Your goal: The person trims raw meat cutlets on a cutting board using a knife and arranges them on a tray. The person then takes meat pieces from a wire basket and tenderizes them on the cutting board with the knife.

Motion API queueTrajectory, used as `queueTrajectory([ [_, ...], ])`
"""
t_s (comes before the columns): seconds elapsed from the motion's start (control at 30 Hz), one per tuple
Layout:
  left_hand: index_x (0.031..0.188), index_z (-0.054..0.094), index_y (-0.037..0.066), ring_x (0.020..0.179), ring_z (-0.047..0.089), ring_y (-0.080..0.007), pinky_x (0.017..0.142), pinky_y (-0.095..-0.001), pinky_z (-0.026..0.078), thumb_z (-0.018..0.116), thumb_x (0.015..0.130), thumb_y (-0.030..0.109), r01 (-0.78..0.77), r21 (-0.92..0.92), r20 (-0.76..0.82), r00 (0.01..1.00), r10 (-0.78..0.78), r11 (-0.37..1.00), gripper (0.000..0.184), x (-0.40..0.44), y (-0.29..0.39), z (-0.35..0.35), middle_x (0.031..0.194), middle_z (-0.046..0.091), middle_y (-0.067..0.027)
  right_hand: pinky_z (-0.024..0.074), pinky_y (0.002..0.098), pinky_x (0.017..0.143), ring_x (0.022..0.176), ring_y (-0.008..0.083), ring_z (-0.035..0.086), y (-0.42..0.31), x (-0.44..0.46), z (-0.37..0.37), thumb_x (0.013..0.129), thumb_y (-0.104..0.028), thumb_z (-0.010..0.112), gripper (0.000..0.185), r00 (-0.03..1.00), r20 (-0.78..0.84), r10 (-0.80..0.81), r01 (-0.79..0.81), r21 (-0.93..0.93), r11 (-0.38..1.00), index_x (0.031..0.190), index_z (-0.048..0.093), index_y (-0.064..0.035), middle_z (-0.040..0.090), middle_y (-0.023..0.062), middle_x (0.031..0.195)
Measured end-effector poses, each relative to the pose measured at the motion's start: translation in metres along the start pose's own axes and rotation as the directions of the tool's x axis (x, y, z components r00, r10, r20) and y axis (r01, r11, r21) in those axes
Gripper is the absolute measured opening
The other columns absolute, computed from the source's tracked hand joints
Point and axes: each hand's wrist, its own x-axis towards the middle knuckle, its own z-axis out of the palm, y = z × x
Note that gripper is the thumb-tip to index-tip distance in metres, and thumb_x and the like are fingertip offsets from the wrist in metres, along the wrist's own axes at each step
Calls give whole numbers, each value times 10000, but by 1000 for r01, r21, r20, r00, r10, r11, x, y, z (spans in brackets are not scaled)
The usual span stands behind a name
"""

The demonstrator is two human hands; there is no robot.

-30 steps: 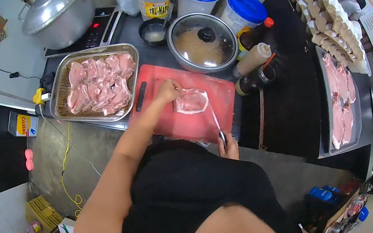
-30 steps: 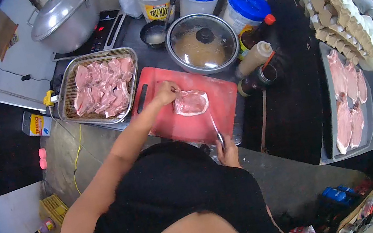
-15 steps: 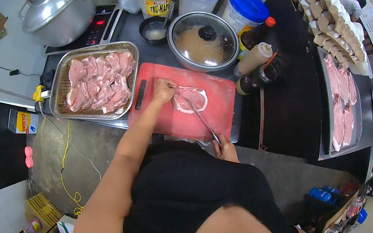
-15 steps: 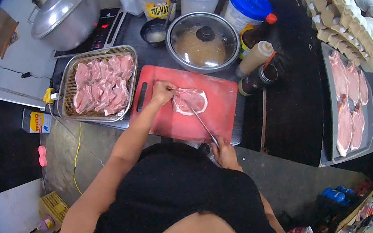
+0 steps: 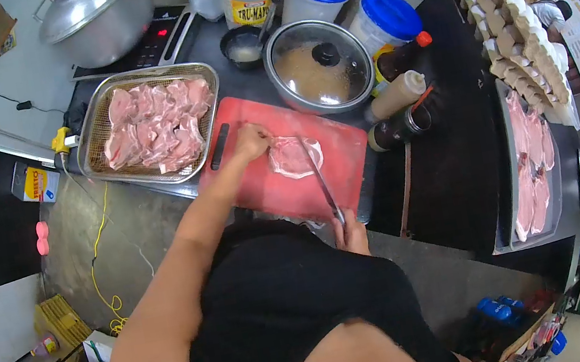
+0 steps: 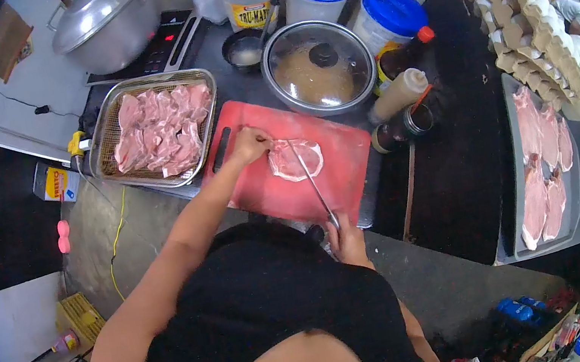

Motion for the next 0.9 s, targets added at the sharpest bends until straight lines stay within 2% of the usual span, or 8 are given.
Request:
queueTrajectory([
  [0.13, 704, 710, 85, 710, 655, -171, 717, -299, 519, 684, 648, 91, 27, 28, 12, 1000, -27, 999, 61, 1, 2, 1, 749, 679, -91, 436, 500, 625, 743, 441, 579, 25, -6, 21, 847, -171, 550, 225, 998, 43, 46, -45, -9, 999, 1021, 485, -42, 578, 269, 779],
  [0.17, 704, 711, 89, 709, 655, -171, 718, -300, 519, 684, 648, 92, 32, 34, 2, 999, -32, 999, 62, 1, 2, 1, 750, 679, -88, 434, 498, 626, 749, 441, 577, 36, -4, 27, 848, -141, 547, 209, 982, 169, 85, -41, -247, 968, 1017, 485, -37, 581, 264, 790],
  [0.27, 705, 713, 100, 704, 654, -171, 722, -299, 518, 686, 643, 91, 9, 50, 15, 1000, -10, 999, 68, 1, 2, -2, 755, 681, -76, 427, 507, 611, 738, 447, 575, -2, 3, 2, 844, -126, 558, 183, 984, 127, 123, -106, -132, 986, 980, 486, -27, 579, 268, 772],
  [0.37, 702, 713, 108, 701, 653, -169, 722, -298, 519, 689, 638, 93, 43, 25, 12, 999, -43, 999, 70, 3, -2, 2, 747, 680, -67, 417, 528, 596, 719, 457, 571, -5, -4, 3, 850, -144, 554, 187, 989, -137, -56, 84, 202, 976, 973, 483, -23, 578, 272, 747],
  [0.47, 743, 703, 50, 686, 648, -143, 669, -286, 519, 705, 669, 78, -2, 42, 25, 1000, 1, 999, 80, 6, -4, 1, 749, 682, -82, 431, 504, 604, 718, 447, 578, 30, -6, 27, 841, -137, 563, 199, 985, 158, 69, -51, -120, 992, 987, 482, -28, 579, 262, 735],
  [0.67, 713, 713, 100, 685, 656, -164, 706, -297, 519, 713, 645, 107, -19, -1, 38, 999, 19, 1000, 68, 10, -14, 3, 729, 678, -63, 430, 498, 595, 703, 431, 586, 7, -9, 12, 837, -127, 564, 185, 997, -10, 81, -79, 135, 988, 962, 475, -25, 582, 267, 754],
  [0.8, 728, 708, 77, 676, 653, -155, 676, -289, 519, 709, 657, 96, -18, 13, 34, 999, 18, 1000, 73, 9, -8, 1, 730, 679, -68, 439, 472, 623, 739, 434, 580, 22, -4, 24, 834, -106, 562, 183, 978, 185, 99, -58, -216, 975, 981, 490, -25, 590, 241, 756],
  [0.9, 755, 695, 27, 674, 646, -137, 655, -273, 518, 696, 673, 70, 3, -5, 33, 999, -3, 1000, 92, 10, -10, 0, 738, 679, -84, 440, 474, 617, 732, 433, 582, 7, -5, 10, 834, -115, 562, 181, 996, 83, 24, -11, -149, 989, 972, 490, -22, 589, 239, 751],
])
